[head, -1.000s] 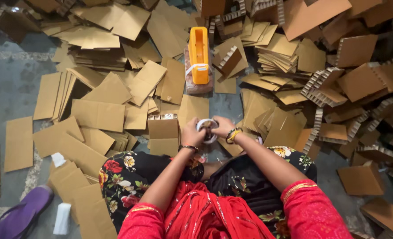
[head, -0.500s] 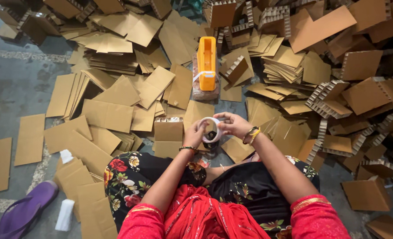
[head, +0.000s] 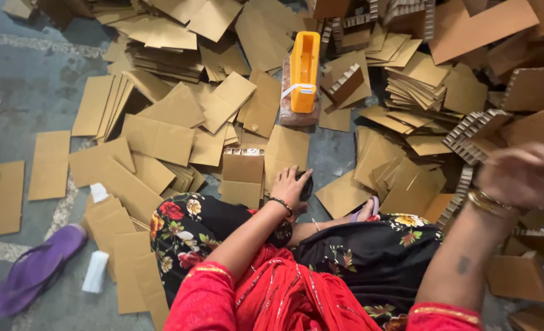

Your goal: The person sits on the floor surrounded by cardboard pieces and assembles small boxes. They fold the cardboard into shape and use a tape dispenser to seal the edges, repeating the process for multiple units.

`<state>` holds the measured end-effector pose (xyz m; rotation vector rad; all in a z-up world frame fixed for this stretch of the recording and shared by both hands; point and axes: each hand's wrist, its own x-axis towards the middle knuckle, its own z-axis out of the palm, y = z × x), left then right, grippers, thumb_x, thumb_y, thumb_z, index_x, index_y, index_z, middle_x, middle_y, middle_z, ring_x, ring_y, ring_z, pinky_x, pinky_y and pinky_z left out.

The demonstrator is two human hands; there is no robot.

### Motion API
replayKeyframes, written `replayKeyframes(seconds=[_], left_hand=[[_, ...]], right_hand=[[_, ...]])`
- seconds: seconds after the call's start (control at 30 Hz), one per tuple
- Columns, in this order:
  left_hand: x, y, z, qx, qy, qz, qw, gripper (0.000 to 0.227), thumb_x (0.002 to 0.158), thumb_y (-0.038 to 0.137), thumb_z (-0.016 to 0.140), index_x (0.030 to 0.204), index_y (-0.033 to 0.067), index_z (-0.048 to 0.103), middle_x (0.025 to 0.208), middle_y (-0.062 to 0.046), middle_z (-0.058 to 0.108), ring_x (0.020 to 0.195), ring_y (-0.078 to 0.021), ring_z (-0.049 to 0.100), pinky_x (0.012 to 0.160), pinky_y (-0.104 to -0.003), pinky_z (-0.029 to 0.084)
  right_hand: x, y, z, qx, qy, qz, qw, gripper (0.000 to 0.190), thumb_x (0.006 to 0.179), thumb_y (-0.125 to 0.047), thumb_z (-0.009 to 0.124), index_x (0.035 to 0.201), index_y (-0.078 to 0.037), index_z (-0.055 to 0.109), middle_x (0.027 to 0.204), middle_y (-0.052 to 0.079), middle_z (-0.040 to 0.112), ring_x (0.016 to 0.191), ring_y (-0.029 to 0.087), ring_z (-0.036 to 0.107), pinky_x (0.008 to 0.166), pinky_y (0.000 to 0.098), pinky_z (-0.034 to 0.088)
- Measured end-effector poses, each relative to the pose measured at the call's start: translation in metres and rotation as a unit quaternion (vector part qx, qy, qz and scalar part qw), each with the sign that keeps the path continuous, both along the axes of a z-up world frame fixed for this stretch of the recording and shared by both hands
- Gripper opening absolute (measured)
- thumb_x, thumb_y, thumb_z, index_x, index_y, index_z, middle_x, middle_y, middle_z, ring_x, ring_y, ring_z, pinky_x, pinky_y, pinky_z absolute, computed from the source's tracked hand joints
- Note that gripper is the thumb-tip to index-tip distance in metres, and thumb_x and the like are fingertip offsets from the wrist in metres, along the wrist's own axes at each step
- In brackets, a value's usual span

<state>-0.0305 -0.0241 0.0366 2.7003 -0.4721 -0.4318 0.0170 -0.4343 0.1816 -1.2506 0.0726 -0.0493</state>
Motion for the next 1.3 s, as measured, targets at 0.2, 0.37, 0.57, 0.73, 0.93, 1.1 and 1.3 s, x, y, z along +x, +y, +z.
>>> replayKeyframes(seconds=[0.2,0.37,0.57,0.73,0.93,1.1,1.3], left_hand=[[0.026,0.040,0.059,-0.134,-0.235,0.038,0.962,0.092,0.056,0.027,0.095,0.139,0.0253,0.054,0.135,-0.010,0.057,0.130,-0.0356,0.050,0.112,-0.053,0.038],[0.070,0.179,0.049,-0.176,-0.149,0.120,0.966,0.107,0.041,0.017,0.098,0.138,0.0184,0.053,0.121,-0.016,0.062,0.109,-0.0393,0.060,0.089,-0.046,0.051],[0.066,0.161,0.002,-0.070,-0.053,0.175,0.981,0.059,0.059,0.015,0.091,0.113,0.0205,0.067,0.105,-0.010,0.072,0.098,-0.0353,0.067,0.080,-0.047,0.054],[0.054,0.132,0.062,-0.183,-0.149,0.111,0.965,0.048,0.061,0.015,0.089,0.105,0.0148,0.068,0.103,-0.010,0.072,0.096,-0.0342,0.068,0.077,-0.044,0.055],[0.020,0.067,0.098,-0.416,-0.153,-0.011,0.896,0.052,0.064,0.002,0.088,0.110,0.0119,0.067,0.104,-0.005,0.071,0.097,-0.0206,0.071,0.084,-0.033,0.059],[0.014,0.043,0.090,-0.618,0.076,0.036,0.782,0.095,0.060,0.000,0.088,0.140,0.0208,0.040,0.122,0.005,0.056,0.109,-0.0088,0.061,0.092,-0.029,0.055],[0.009,0.029,0.058,-0.639,0.292,-0.045,0.710,0.093,0.074,-0.002,0.083,0.155,0.0134,0.041,0.137,-0.007,0.063,0.126,-0.0148,0.060,0.107,-0.032,0.051]], right_hand=[[-0.011,0.025,-0.017,0.360,-0.145,0.052,0.920,0.047,0.109,-0.056,0.059,0.126,-0.013,0.065,0.118,0.001,0.073,0.104,0.016,0.070,0.091,0.0337,0.055],[0.004,0.070,-0.024,0.192,-0.049,0.128,0.972,0.028,0.114,-0.039,0.062,0.119,-0.012,0.067,0.108,0.006,0.072,0.100,0.019,0.069,0.093,0.0376,0.056],[0.008,0.134,-0.071,-0.059,0.094,0.175,0.978,0.024,0.106,-0.028,0.061,0.120,-0.009,0.065,0.101,0.005,0.067,0.088,0.015,0.064,0.082,0.0334,0.056],[-0.022,0.183,-0.064,-0.349,-0.055,0.200,0.914,0.053,0.088,-0.027,0.078,0.133,-0.008,0.057,0.121,0.006,0.067,0.111,0.020,0.064,0.092,0.0373,0.054],[-0.032,0.216,-0.060,-0.247,-0.047,0.301,0.920,0.080,0.073,-0.019,0.088,0.141,-0.008,0.048,0.133,0.006,0.060,0.120,0.017,0.058,0.102,0.0356,0.050],[-0.038,0.210,-0.071,-0.166,0.024,0.316,0.934,0.048,0.086,-0.010,0.082,0.129,-0.005,0.064,0.126,0.011,0.071,0.113,0.016,0.065,0.098,0.0345,0.054],[-0.049,0.215,-0.061,-0.079,-0.047,0.353,0.931,0.042,0.084,-0.001,0.081,0.119,-0.008,0.059,0.131,0.010,0.066,0.118,0.017,0.064,0.101,0.0342,0.054]])
